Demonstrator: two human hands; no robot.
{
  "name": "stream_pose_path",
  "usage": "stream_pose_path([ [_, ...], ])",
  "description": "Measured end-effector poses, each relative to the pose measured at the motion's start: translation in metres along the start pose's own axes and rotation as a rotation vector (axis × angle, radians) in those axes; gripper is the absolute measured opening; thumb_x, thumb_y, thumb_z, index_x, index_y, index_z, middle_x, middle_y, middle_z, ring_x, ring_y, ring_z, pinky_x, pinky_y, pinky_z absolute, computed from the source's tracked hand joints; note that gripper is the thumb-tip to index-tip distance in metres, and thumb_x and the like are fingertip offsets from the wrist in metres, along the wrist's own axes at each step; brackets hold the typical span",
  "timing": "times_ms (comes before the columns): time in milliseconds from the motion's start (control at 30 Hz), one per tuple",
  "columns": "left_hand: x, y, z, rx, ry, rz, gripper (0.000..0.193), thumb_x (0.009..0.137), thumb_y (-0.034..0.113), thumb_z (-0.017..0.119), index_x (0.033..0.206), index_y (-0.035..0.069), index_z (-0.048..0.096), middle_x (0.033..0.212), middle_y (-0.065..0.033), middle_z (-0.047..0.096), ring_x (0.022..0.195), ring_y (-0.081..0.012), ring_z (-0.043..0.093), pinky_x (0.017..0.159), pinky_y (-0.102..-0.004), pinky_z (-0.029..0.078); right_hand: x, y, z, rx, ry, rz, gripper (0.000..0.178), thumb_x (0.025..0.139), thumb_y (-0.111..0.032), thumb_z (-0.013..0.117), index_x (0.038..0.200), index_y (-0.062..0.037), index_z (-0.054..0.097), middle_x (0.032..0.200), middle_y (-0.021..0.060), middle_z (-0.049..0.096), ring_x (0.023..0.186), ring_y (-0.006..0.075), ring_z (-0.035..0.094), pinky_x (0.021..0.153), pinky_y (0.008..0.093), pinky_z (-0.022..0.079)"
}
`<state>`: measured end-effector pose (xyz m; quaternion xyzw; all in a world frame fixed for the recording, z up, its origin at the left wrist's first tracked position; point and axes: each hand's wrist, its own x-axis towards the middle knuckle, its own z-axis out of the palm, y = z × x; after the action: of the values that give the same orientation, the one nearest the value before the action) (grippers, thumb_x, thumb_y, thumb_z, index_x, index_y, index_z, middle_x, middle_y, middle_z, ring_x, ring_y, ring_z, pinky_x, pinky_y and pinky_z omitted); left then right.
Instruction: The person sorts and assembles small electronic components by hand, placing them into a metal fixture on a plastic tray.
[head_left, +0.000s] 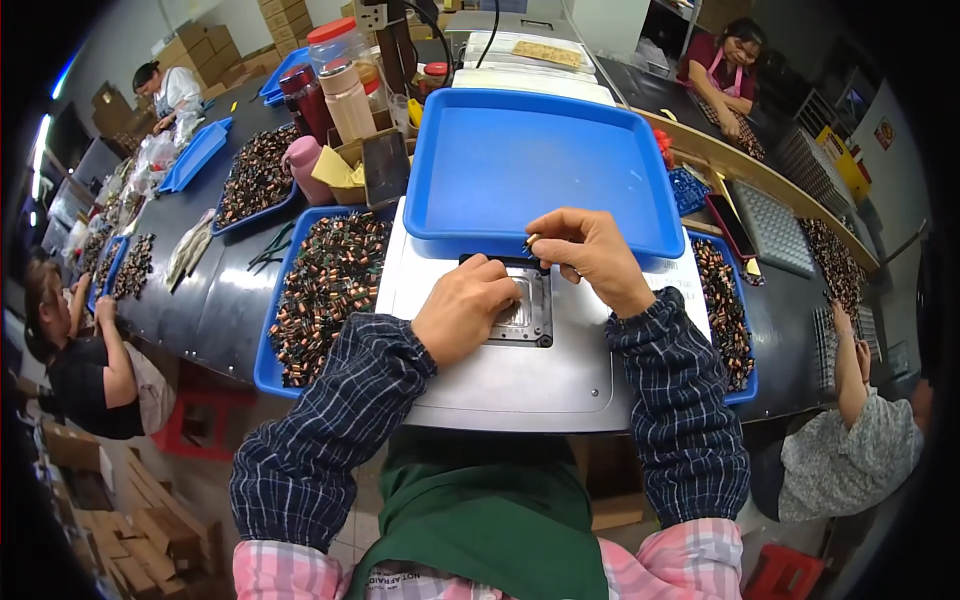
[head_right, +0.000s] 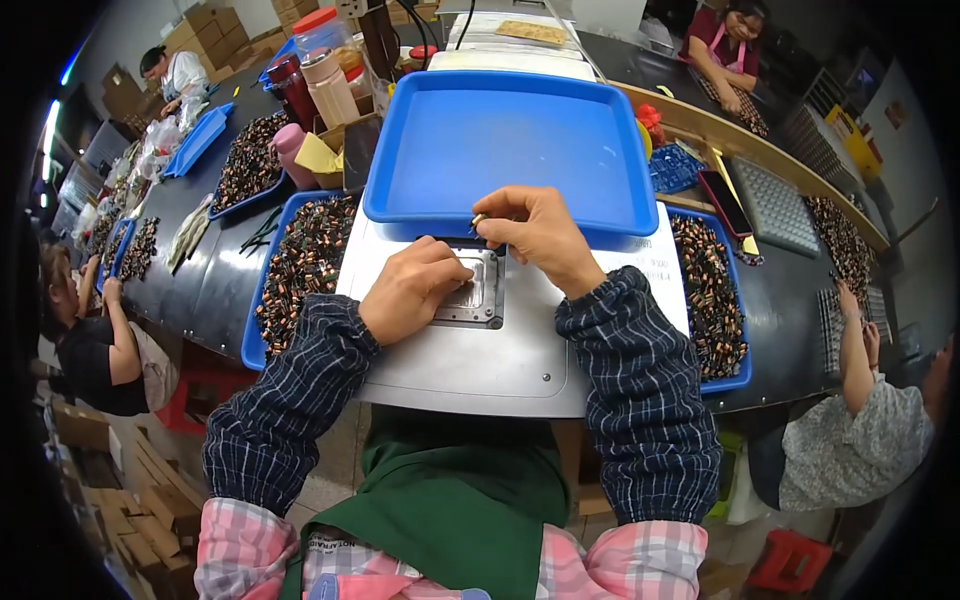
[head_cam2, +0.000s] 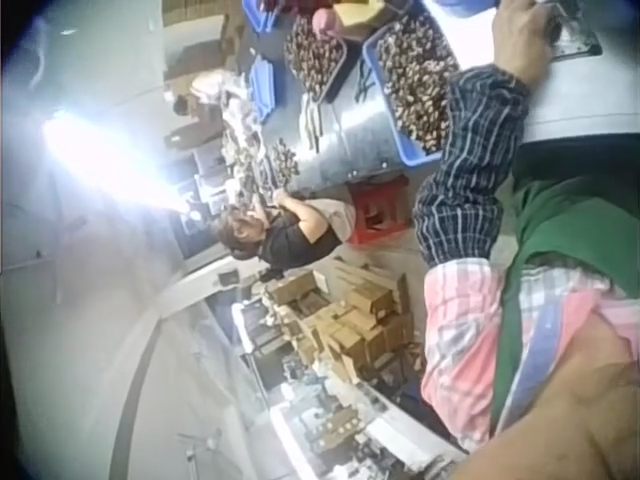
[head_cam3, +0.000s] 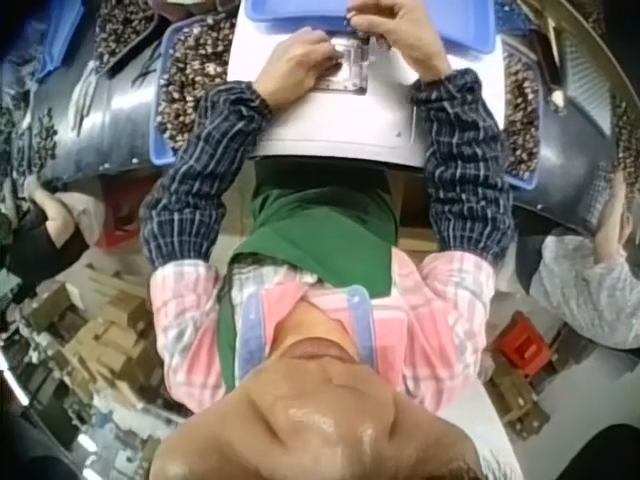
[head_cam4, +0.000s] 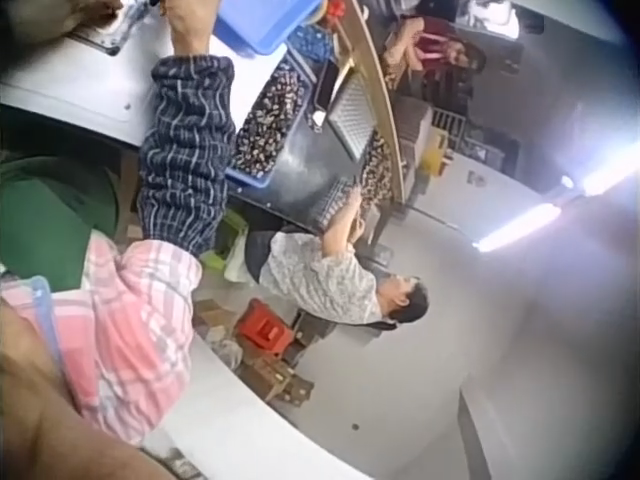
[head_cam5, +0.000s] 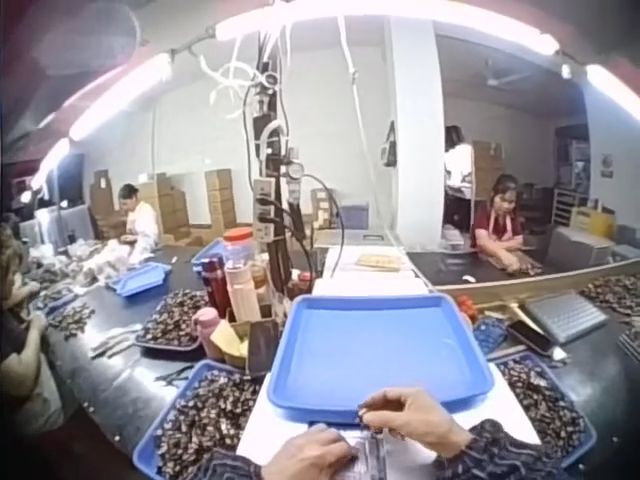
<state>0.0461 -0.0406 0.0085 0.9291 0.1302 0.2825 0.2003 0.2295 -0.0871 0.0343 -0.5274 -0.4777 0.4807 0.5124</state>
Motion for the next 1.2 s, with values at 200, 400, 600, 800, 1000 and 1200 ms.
stream_pose_path([
  [200, -0.002, 0.006, 0.0, -0.02, 0.031, -0.019, 0.01, 0.067, 0.0, 0.057, 0.077, 0.003, 0.058, 0.073, -0.0073, 0.051, 0.073, -0.0245, 0.048, 0.064, -0.0333, 0.042, -0.003, 0.01, 0.008, -0.407, -0.044, -0.256, 0.015, 0.07, -0.003, 0.061, 0.085, 0.002, 0.062, 0.072, 0.0047, 0.061, 0.06, 0.0071, 0.053, 0.051, 0.0185, 0.04],
  [400, -0.038, -0.006, -0.04, 0.051, 0.453, -0.278, 0.017, 0.067, -0.007, 0.06, 0.083, -0.001, 0.06, 0.079, -0.0103, 0.059, 0.075, -0.0197, 0.057, 0.067, -0.026, 0.044, -0.014, 0.018, 0.022, -0.618, -0.123, -0.382, 0.015, 0.068, -0.002, 0.062, 0.082, 0.001, 0.061, 0.074, 0.0086, 0.061, 0.065, 0.0175, 0.057, 0.059, 0.028, 0.045],
  [600, -0.152, -0.07, -0.062, 0.396, 0.532, -0.585, 0.019, 0.072, 0.0, 0.058, 0.09, 0.001, 0.059, 0.082, -0.0094, 0.057, 0.071, -0.0191, 0.055, 0.067, -0.0279, 0.043, -0.01, 0.019, 0.046, -0.864, -0.204, -0.583, 0.01, 0.068, -0.001, 0.062, 0.077, 0.0002, 0.059, 0.074, 0.0115, 0.055, 0.065, 0.0252, 0.055, 0.058, 0.031, 0.044],
  [800, -0.191, -0.059, -0.059, 0.266, 0.645, -0.675, 0.029, 0.074, 0.007, 0.058, 0.102, 0.003, 0.056, 0.099, -0.0136, 0.055, 0.095, -0.0265, 0.051, 0.085, -0.0315, 0.038, -0.026, 0.021, 0.076, -0.756, -0.153, -0.514, 0.012, 0.068, 0.0, 0.062, 0.08, 0.0002, 0.06, 0.073, 0.0074, 0.055, 0.061, 0.0173, 0.054, 0.055, 0.0261, 0.042],
  [1000, -0.199, -0.02, -0.067, 0.027, 0.819, -0.628, 0.027, 0.075, 0.001, 0.057, 0.101, 0.001, 0.056, 0.093, -0.0103, 0.057, 0.086, -0.0199, 0.055, 0.078, -0.0292, 0.042, -0.058, -0.014, 0.046, -0.096, 0.242, -0.268, 0.012, 0.078, -0.003, 0.054, 0.09, -0.0008, 0.058, 0.071, 0.0043, 0.057, 0.044, 0.0037, 0.037, 0.037, 0.0156, 0.027],
  [1200, -0.17, 0.041, -0.043, -0.087, 0.797, -0.126, 0.026, 0.079, 0.012, 0.049, 0.1, -0.004, 0.049, 0.086, -0.0171, 0.055, 0.072, -0.0232, 0.05, 0.065, -0.0317, 0.042, -0.146, 0.04, -0.058, 0.604, 0.591, -0.524, 0.027, 0.087, -0.021, 0.047, 0.107, -0.0043, 0.053, 0.092, 0.0103, 0.059, 0.05, 0.0066, 0.043, 0.036, 0.015, 0.029],
])
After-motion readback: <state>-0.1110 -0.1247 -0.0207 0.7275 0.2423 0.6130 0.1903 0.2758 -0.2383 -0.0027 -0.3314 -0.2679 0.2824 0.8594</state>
